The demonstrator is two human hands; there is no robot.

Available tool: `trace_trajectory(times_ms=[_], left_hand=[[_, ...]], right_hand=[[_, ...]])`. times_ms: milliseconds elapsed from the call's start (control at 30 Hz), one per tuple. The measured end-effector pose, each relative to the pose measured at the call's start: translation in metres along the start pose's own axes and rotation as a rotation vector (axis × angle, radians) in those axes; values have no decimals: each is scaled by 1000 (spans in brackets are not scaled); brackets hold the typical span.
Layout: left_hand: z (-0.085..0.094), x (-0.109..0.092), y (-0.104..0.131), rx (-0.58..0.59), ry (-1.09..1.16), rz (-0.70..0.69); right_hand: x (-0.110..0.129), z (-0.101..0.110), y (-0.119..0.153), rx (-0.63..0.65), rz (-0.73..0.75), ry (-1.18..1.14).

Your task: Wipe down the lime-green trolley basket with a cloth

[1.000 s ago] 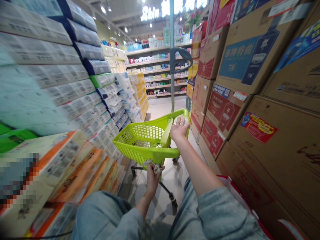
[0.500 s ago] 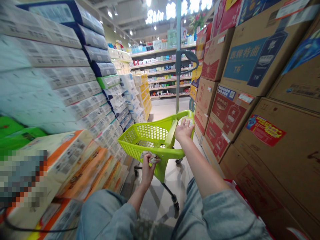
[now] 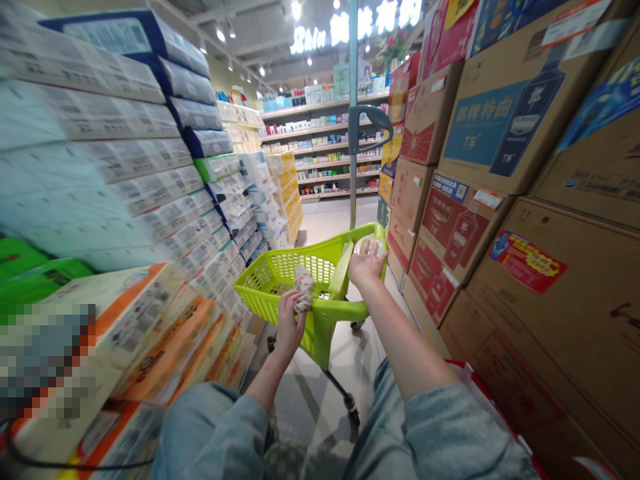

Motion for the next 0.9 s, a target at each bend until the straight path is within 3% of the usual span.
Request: trace_trajectory(times_ms=[133,400,500,633,700,767,900], left_hand=[[-9,14,3,120,74,15],[6,59,-3,162,-170,-11],[-6,49,-6,216,-201,-8],[-22,6,-4,231,-128,-101],[-26,-5,-2,245,-105,-137],[-28,1,-1,290,-110,-145],[-17,42,-6,330,-201,-91]], right_hand=[[0,1,1,0,12,-9],[0,-2,-1,7,5,-13],[1,-2,-3,3,3,-11],[-2,-4,-6,-11,15,-11],[-4,-4,-8,-29,29,-14],[-6,-4,-9,-45,43,-16],[-5,-4,-7,-47,52,-21]])
Point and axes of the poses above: each hand's wrist, its own y-axis away from the middle knuckle, its own z-axis out of the back of the hand, x = y × z, the point moved 10 cm from there along -y, towards the middle knuckle, and after that the axes turned 6 degrees about -y, right-handed, at the moved point
